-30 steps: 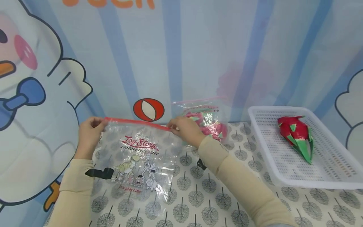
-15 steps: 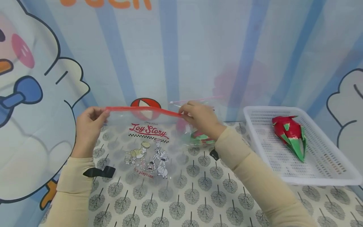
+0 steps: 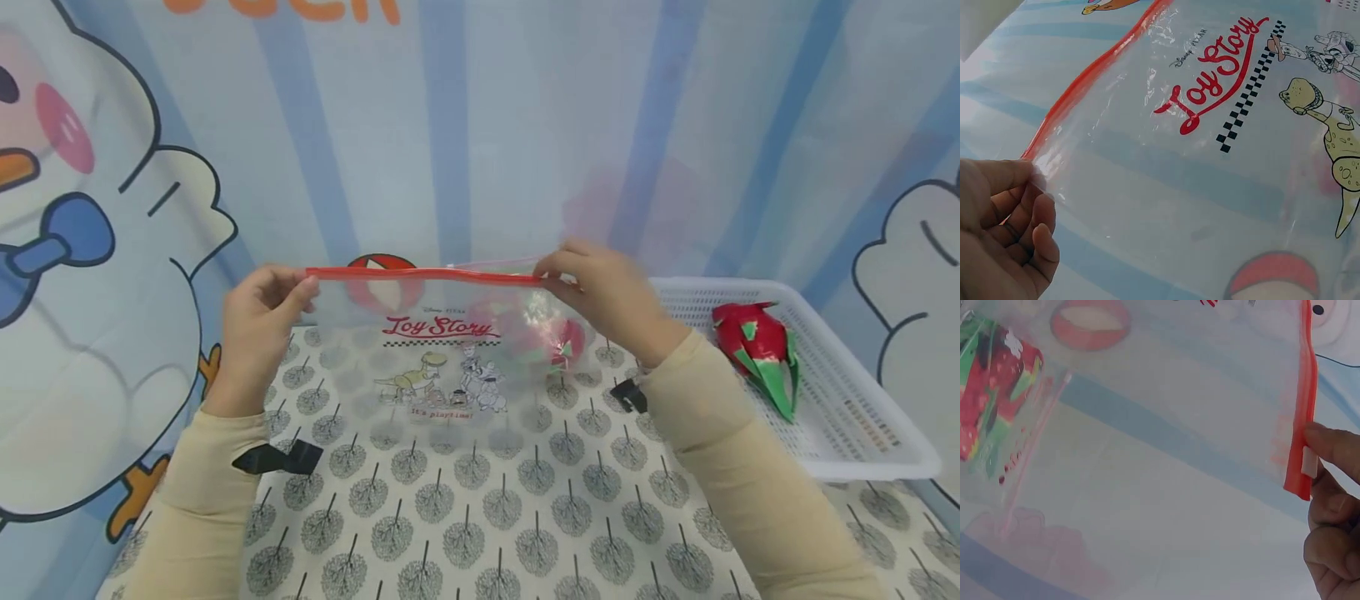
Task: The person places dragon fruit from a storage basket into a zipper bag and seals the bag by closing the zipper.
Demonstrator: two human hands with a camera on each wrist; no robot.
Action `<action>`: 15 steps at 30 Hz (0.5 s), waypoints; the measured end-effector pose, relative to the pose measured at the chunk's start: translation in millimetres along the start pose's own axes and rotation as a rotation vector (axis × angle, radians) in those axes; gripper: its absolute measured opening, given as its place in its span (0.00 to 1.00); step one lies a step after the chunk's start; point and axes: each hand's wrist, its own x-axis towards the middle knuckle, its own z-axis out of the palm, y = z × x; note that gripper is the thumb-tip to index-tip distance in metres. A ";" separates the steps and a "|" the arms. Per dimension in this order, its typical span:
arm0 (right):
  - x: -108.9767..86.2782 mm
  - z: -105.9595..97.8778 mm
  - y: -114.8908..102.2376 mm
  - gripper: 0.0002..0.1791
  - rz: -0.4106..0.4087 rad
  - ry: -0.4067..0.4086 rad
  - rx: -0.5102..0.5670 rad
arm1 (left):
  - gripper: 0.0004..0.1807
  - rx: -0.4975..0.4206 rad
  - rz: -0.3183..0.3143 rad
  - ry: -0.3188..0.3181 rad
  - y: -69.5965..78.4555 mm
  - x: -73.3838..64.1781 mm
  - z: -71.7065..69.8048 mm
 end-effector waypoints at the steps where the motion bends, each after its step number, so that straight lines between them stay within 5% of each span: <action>1: -2.9 -5.0 1.2 0.07 0.000 -0.004 -0.002 | 0.09 -0.007 0.004 -0.008 1.5 -1.2 2.3; 15: -48.0 -67.7 3.2 0.12 -0.078 0.029 -0.054 | 0.06 -0.177 0.051 -0.221 27.2 -24.4 28.3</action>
